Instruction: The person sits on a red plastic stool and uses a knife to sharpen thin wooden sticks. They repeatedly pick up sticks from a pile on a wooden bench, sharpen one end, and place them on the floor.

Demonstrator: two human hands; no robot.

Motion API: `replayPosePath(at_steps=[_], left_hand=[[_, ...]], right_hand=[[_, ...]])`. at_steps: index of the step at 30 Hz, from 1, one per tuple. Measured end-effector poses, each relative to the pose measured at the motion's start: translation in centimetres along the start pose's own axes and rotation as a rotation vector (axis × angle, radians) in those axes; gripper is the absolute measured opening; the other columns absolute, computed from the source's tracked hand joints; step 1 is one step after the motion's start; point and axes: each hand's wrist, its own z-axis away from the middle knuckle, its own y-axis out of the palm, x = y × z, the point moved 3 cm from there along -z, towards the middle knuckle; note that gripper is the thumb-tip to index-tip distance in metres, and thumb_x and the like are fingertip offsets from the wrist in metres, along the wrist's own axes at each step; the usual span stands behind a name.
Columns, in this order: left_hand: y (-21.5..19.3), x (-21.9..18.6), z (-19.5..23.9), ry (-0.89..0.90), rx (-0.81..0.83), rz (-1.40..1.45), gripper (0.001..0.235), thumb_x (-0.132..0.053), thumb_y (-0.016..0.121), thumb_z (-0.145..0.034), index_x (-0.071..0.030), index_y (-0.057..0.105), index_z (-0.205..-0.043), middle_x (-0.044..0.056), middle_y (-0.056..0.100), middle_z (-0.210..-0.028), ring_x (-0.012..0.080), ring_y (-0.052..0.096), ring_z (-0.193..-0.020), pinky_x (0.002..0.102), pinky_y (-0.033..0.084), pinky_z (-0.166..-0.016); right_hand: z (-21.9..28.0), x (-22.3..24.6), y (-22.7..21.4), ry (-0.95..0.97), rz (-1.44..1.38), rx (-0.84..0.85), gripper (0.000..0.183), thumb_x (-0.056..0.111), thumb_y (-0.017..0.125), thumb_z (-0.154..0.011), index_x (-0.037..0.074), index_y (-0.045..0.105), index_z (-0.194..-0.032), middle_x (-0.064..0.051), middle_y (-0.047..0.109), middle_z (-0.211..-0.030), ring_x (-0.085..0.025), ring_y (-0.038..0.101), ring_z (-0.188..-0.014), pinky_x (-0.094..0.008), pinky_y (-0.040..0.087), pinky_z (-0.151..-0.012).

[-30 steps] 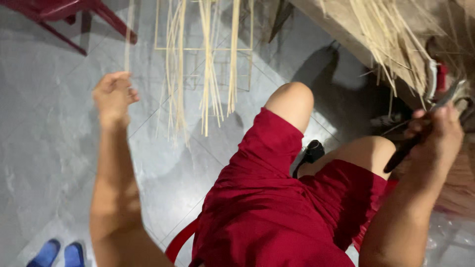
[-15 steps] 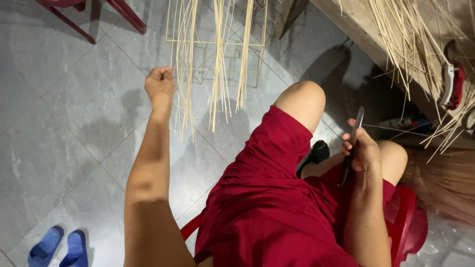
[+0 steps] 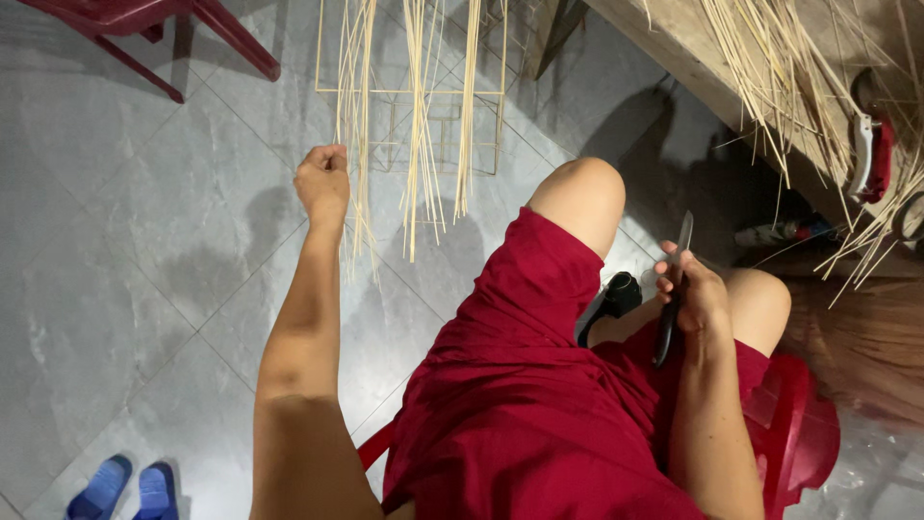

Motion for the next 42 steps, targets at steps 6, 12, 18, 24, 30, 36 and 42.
replayPosePath(at_steps=[6, 12, 18, 24, 30, 36, 42], left_hand=[[-0.4, -1.0, -0.2, 0.178, -0.058, -0.074, 0.010, -0.011, 0.075, -0.093, -0.007, 0.079, -0.101, 0.007, 0.077, -0.090, 0.0173, 0.072, -0.078, 0.032, 0.056, -0.074], [1.9, -9.9, 2.7, 0.317, 0.054, 0.142, 0.018, -0.005, 0.068, -0.100, -0.006, 0.073, -0.118, 0.007, 0.069, -0.109, 0.0145, 0.067, -0.084, 0.028, 0.054, -0.071], [11.7, -21.2, 10.6, 0.331, 0.415, 0.575, 0.016, -0.004, 0.064, -0.103, -0.006, 0.072, -0.117, 0.000, 0.068, -0.106, 0.0059, 0.061, -0.082, 0.023, 0.052, -0.073], [24.3, -27.5, 19.3, 0.302, 0.643, 0.711, 0.016, -0.006, 0.067, -0.100, -0.010, 0.074, -0.114, 0.000, 0.068, -0.102, 0.0065, 0.065, -0.077, 0.021, 0.056, -0.070], [31.2, -26.4, 21.6, 0.095, 0.879, 0.670, 0.018, -0.006, 0.068, -0.098, -0.010, 0.075, -0.114, -0.001, 0.071, -0.092, 0.0060, 0.063, -0.072, 0.021, 0.054, -0.067], [32.5, -26.0, 20.5, 0.029, 0.889, 0.584, 0.016, -0.009, 0.068, -0.098, -0.008, 0.076, -0.111, 0.000, 0.074, -0.090, 0.0062, 0.063, -0.070, 0.022, 0.053, -0.065], [32.0, -26.3, 19.3, -0.040, 0.886, 0.626, 0.017, -0.008, 0.067, -0.097, -0.007, 0.076, -0.111, 0.000, 0.075, -0.093, 0.0052, 0.064, -0.073, 0.021, 0.056, -0.067]], right_hand=[[-0.2, -0.4, 0.6, -0.040, 0.034, -0.007, 0.029, 0.024, 0.047, -0.108, 0.014, 0.055, -0.133, -0.008, 0.064, -0.084, -0.014, 0.050, -0.060, -0.028, 0.040, -0.051], [-0.2, -0.2, 2.0, -0.051, 0.073, 0.086, 0.035, 0.029, 0.055, -0.106, 0.005, 0.065, -0.128, -0.007, 0.063, -0.083, -0.011, 0.050, -0.059, -0.027, 0.042, -0.050], [-0.8, 4.3, 2.4, -0.290, 0.232, -0.113, 0.032, 0.026, 0.065, -0.099, 0.006, 0.065, -0.124, -0.002, 0.063, -0.084, -0.007, 0.045, -0.050, -0.022, 0.034, -0.043], [-6.4, 13.2, -2.9, -0.515, 0.341, -0.373, 0.022, 0.014, 0.062, -0.099, 0.004, 0.072, -0.117, 0.000, 0.063, -0.075, -0.008, 0.051, -0.052, -0.024, 0.037, -0.044], [-14.7, 20.1, -8.3, -0.748, 0.884, -0.664, 0.014, 0.009, 0.066, -0.093, 0.005, 0.077, -0.100, -0.014, 0.074, -0.083, -0.025, 0.072, -0.072, -0.039, 0.055, -0.068], [-19.4, 20.8, -8.5, -0.760, 1.279, -0.845, 0.026, 0.023, 0.078, -0.090, 0.001, 0.072, -0.102, -0.029, 0.066, -0.105, -0.049, 0.065, -0.091, -0.055, 0.052, -0.074], [-20.1, 20.9, -8.7, -0.686, 1.267, -0.850, 0.025, 0.024, 0.078, -0.092, 0.005, 0.073, -0.108, -0.027, 0.064, -0.113, -0.049, 0.064, -0.095, -0.056, 0.052, -0.079]])
